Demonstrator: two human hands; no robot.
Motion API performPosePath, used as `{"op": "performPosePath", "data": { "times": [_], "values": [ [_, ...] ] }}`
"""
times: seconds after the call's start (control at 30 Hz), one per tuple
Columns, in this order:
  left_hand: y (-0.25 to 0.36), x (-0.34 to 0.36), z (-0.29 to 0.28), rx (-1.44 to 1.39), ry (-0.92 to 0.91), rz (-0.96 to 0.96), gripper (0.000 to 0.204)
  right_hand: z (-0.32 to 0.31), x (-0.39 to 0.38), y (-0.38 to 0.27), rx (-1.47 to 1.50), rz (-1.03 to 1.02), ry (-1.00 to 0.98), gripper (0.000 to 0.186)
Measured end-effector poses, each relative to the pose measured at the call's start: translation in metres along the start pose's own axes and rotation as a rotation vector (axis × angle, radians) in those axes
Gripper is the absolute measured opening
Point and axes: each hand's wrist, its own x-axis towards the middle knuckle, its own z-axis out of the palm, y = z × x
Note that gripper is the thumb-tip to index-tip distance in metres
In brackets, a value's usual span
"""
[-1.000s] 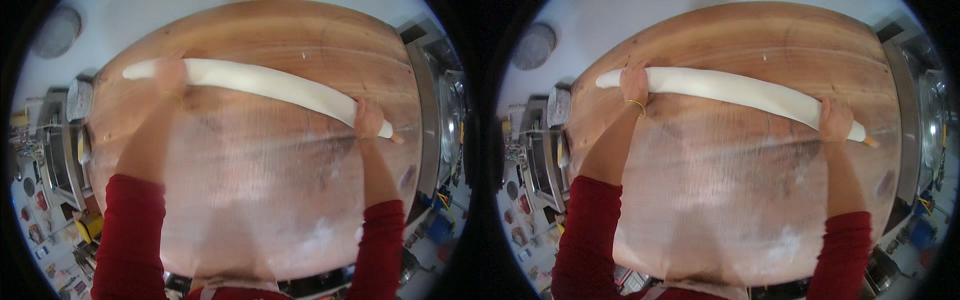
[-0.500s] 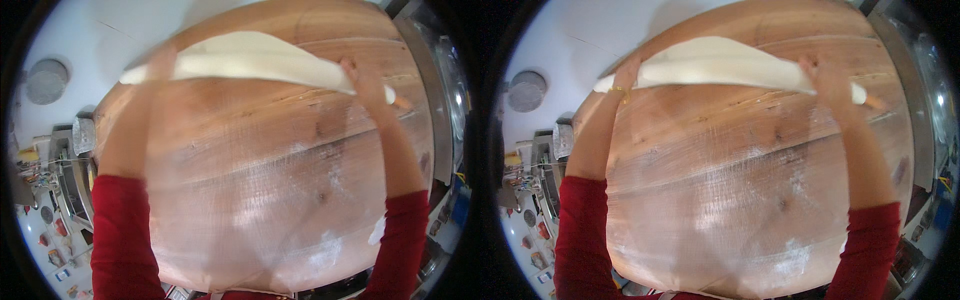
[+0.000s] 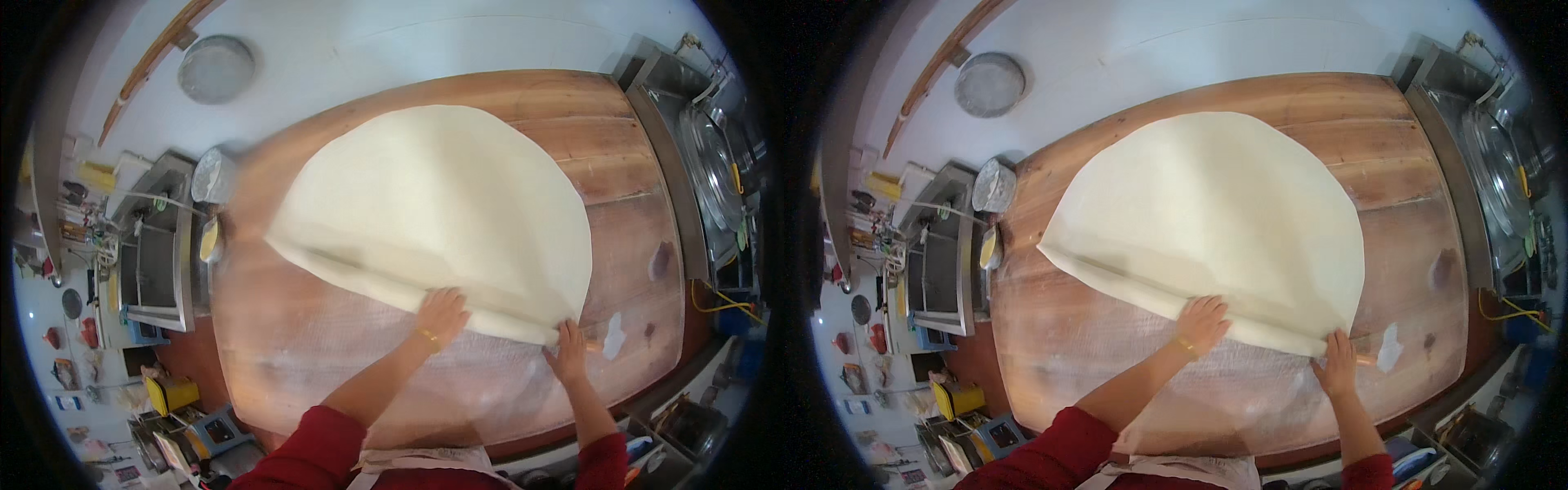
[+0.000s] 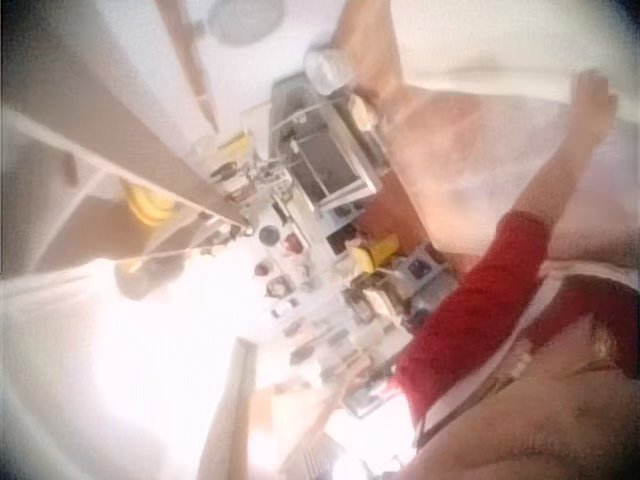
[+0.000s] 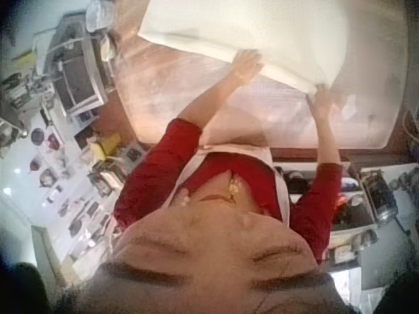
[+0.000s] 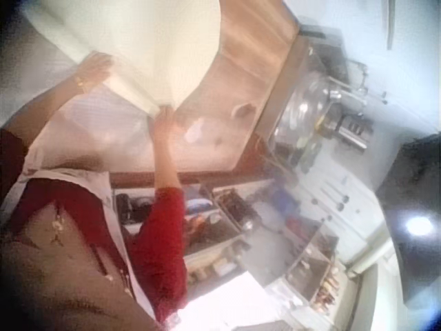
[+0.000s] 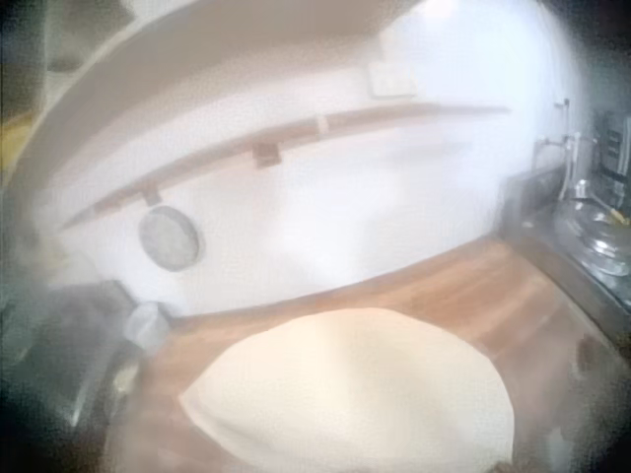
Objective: The person rolls out a piece of dough on a large wooden table using a long rolling pin. They repeatedly roll, lift, and reposition the dough to expand it into a large, thin circular sheet. Flour is sprinkled onto the dough and table to prevent sticking.
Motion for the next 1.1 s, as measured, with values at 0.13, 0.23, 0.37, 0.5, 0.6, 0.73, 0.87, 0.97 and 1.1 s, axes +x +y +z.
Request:
{"op": "performPosePath", "data": {
  "times": [0.13, 0.23, 0.37, 0.5, 0.6, 0.73, 0.87, 0.97, 1.1],
  "values": [
    [-0.046, -0.116, 0.005, 0.046, -0.015, -0.015, 0.041, 0.022, -0.115, -0.012, 0.061, 0.124, -0.051, 0.065],
    [-0.073, -0.181, 0.007, 0.077, -0.064, 0.023, 0.048, 0.052, -0.189, -0.021, 0.088, 0.108, -0.011, 0.062],
    [-0.108, -0.282, 0.007, 0.041, 0.003, 0.0, 0.055, 0.067, -0.252, -0.093, 0.063, 0.094, -0.012, 0.053],
    [-0.157, -0.353, 0.03, 0.109, 0.097, -0.155, 0.048, 0.1, -0.281, -0.141, 0.164, 0.149, -0.26, 0.035],
    [-0.143, -0.342, -0.014, -0.043, -0.129, -0.484, 0.037, 0.103, -0.291, -0.171, 0.207, 0.172, -0.564, 0.021],
    [-0.164, -0.364, -0.026, 0.198, -0.264, -0.484, 0.023, 0.077, -0.239, -0.151, 0.135, 0.015, -0.41, 0.015],
    [-0.12, -0.317, 0.013, -0.048, 0.235, -0.285, 0.021, 0.039, -0.106, -0.059, 0.091, 0.056, -0.021, 0.014],
    [-0.051, -0.273, 0.038, -0.143, 0.297, -0.365, 0.029, 0.02, -0.061, -0.019, -0.035, -0.068, 0.487, 0.021],
    [-0.035, -0.303, 0.074, -0.182, 0.418, -0.479, 0.038, 0.09, -0.099, -0.01, 1.105, 0.858, 0.363, 0.021]
  ]
}}
